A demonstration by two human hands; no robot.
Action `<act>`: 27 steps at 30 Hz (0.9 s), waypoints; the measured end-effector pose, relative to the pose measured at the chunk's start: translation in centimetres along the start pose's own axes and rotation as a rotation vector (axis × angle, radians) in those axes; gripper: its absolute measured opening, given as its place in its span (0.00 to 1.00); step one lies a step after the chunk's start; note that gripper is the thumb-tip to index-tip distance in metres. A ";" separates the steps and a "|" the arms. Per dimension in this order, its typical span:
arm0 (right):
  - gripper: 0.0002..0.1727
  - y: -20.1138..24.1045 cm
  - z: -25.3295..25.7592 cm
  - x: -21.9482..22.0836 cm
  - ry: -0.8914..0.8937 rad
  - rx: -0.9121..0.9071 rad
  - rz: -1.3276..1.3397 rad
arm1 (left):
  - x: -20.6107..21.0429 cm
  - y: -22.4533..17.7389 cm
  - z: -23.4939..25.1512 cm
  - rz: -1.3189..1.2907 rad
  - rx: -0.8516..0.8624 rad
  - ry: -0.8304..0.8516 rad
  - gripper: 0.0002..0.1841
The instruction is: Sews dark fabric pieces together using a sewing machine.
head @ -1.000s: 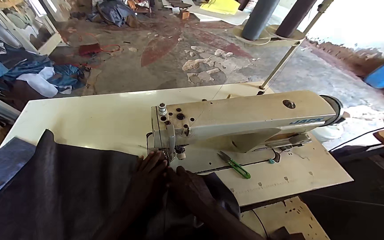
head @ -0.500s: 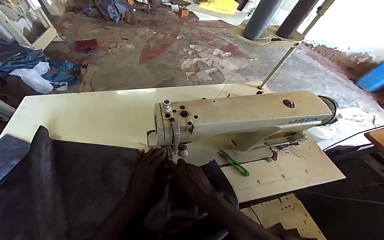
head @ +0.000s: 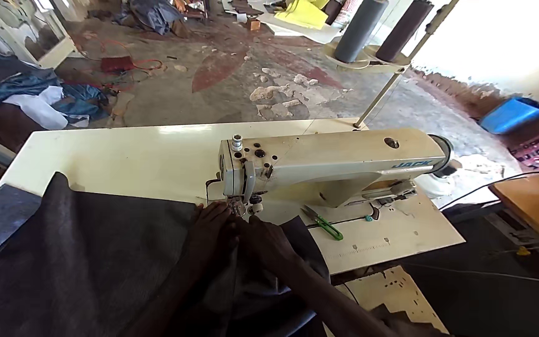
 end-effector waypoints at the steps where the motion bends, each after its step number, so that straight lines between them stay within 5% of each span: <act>1: 0.25 -0.1 -0.1 0.2 -0.037 -0.005 0.009 | 0.0 0.0 0.0 0.003 0.007 0.013 0.27; 10: 0.20 -1.2 -0.8 1.0 -0.306 -0.146 0.035 | -0.1 0.2 0.1 0.047 0.043 0.019 0.30; 27: 0.22 -1.8 -0.2 0.8 -0.183 -0.128 0.103 | -0.4 0.1 0.0 0.055 0.031 -0.004 0.29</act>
Point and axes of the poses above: each hand's wrist, its own z-axis towards the middle knuckle, its own x-axis out of the palm, y = z × x, the point moved 7 cm from there along z, towards the middle knuckle, and after that the axes turned 6 degrees about -y, right-handed, at the moved point
